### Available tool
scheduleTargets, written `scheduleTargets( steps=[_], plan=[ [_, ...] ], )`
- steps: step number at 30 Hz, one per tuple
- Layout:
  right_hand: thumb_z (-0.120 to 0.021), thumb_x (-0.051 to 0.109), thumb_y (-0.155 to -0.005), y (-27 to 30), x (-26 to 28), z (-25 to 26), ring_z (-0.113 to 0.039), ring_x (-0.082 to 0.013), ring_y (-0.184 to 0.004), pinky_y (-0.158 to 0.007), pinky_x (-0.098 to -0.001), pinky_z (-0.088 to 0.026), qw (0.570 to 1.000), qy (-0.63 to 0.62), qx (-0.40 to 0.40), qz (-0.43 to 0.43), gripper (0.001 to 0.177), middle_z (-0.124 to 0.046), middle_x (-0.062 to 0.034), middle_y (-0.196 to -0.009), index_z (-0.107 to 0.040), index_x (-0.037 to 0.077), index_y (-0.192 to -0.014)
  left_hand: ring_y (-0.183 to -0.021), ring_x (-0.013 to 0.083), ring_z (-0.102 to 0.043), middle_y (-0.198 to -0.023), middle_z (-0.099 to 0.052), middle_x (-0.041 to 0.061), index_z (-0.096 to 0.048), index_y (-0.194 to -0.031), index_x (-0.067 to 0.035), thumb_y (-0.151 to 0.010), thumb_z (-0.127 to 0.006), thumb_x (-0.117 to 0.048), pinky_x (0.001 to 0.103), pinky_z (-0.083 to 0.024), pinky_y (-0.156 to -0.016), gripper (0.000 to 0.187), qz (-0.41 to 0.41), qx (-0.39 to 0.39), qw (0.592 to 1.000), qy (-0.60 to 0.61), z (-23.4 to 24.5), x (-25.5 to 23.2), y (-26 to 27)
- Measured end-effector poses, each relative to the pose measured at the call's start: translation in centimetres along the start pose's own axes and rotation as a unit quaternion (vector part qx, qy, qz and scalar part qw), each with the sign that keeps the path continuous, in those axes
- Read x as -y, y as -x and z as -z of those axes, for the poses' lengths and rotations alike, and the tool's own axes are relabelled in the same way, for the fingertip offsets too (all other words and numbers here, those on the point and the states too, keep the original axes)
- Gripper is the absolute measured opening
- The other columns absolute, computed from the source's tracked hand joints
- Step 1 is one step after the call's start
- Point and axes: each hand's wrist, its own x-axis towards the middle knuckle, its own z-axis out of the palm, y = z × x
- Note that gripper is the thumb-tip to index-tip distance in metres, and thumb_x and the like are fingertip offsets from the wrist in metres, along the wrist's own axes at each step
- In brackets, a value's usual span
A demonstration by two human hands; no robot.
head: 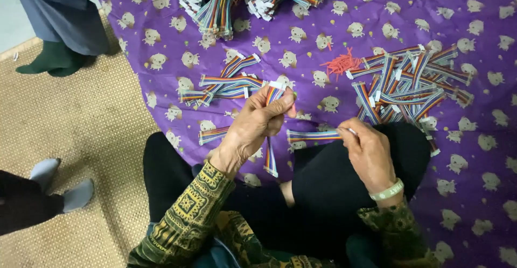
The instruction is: Sorting and bundling multi-colored ribbon cables into organized groups on a floor workspace.
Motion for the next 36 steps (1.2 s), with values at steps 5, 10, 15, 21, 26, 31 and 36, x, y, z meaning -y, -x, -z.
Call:
scheduleTargets(
  steps=[5, 10, 15, 21, 26, 31, 36],
  plan=[
    [-0.052, 0.014, -0.095, 1.7, 1.3, 1.5, -0.059, -0.0237, -0.066, -0.064, -0.0390, -0.050, 0.999, -0.039, 0.001, -0.017, 0.020, -0.057, -0.0112, -0.062, -0.064, 0.012, -0.110, -0.035, -0.0027, -0.031, -0.066, -0.060, 0.009, -0.058, -0.088, -0.003, -0.084, -0.065, -0.007, 0.012, -0.025, -0.031, 0.009, -0.003, 0.015, 1.000, 0.025, -1.0, -0.8, 1.7],
    [-0.059, 0.001, -0.088, 2.5, -0.4, 2.1, -0.065, -0.0240, -0.067, -0.063, -0.0389, -0.055, 0.997, -0.075, -0.011, 0.002, 0.016, -0.063, -0.0157, -0.077, -0.064, 0.005, -0.103, -0.037, -0.0018, -0.035, -0.069, -0.058, 0.006, -0.058, -0.092, -0.002, -0.079, -0.069, -0.004, 0.012, -0.025, -0.034, 0.017, -0.038, 0.040, 0.998, -0.018, -2.0, -1.3, 2.8],
    [-0.059, 0.013, -0.093, 3.7, 1.6, 3.2, -0.061, -0.0380, -0.078, -0.066, -0.0494, -0.052, 0.997, 0.060, -0.044, -0.013, 0.019, -0.056, -0.0233, -0.089, -0.062, 0.000, -0.107, -0.046, -0.0008, -0.040, -0.090, -0.057, 0.009, -0.053, -0.110, -0.002, -0.076, -0.070, 0.004, 0.011, -0.030, -0.039, 0.039, -0.109, 0.069, 0.989, -0.072, -2.3, -1.0, 3.0],
    [-0.056, -0.005, -0.089, 4.1, -0.2, 3.2, -0.064, -0.0245, -0.066, -0.056, -0.0329, -0.057, 0.986, -0.121, -0.064, 0.092, 0.009, -0.053, -0.0137, -0.084, -0.062, -0.001, -0.093, -0.089, 0.0084, -0.056, -0.102, -0.062, 0.010, -0.055, -0.113, -0.004, -0.075, -0.073, 0.002, 0.021, -0.048, -0.075, 0.042, -0.170, 0.115, 0.964, -0.169, -2.8, 0.4, 2.7],
    [-0.062, -0.008, -0.081, 2.9, 2.3, 1.9, -0.065, -0.0222, -0.078, -0.071, -0.0370, -0.058, 0.926, -0.358, -0.035, 0.114, 0.013, -0.054, -0.0150, -0.091, -0.060, -0.007, -0.094, -0.081, 0.0130, -0.057, -0.099, -0.061, 0.009, -0.057, -0.112, -0.008, -0.077, -0.070, 0.001, 0.026, -0.050, -0.070, 0.038, -0.175, 0.119, 0.938, -0.275, -4.0, 0.4, 2.7],
    [-0.065, 0.000, -0.082, 1.8, 4.3, 1.0, -0.056, -0.0145, -0.086, -0.074, -0.0301, -0.053, 0.901, -0.420, -0.037, 0.103, 0.010, -0.055, -0.0125, -0.093, -0.060, -0.006, -0.088, -0.069, 0.0225, -0.061, -0.095, -0.064, 0.010, -0.058, -0.108, -0.012, -0.076, -0.068, -0.001, 0.032, -0.049, -0.061, 0.036, -0.195, 0.090, 0.893, -0.395, -4.3, -0.1, 3.0],
    [-0.063, 0.000, -0.082, 1.1, 6.4, 1.1, -0.060, -0.0138, -0.082, -0.077, -0.0283, -0.054, 0.886, -0.456, -0.026, 0.077, 0.018, -0.057, -0.0109, -0.096, -0.060, -0.005, -0.099, -0.092, 0.0294, -0.065, -0.098, -0.063, 0.010, -0.057, -0.109, -0.011, -0.076, -0.070, 0.000, 0.038, -0.051, -0.079, 0.037, -0.231, 0.070, 0.870, -0.430, -3.3, -1.1, 2.5]
  ],
)
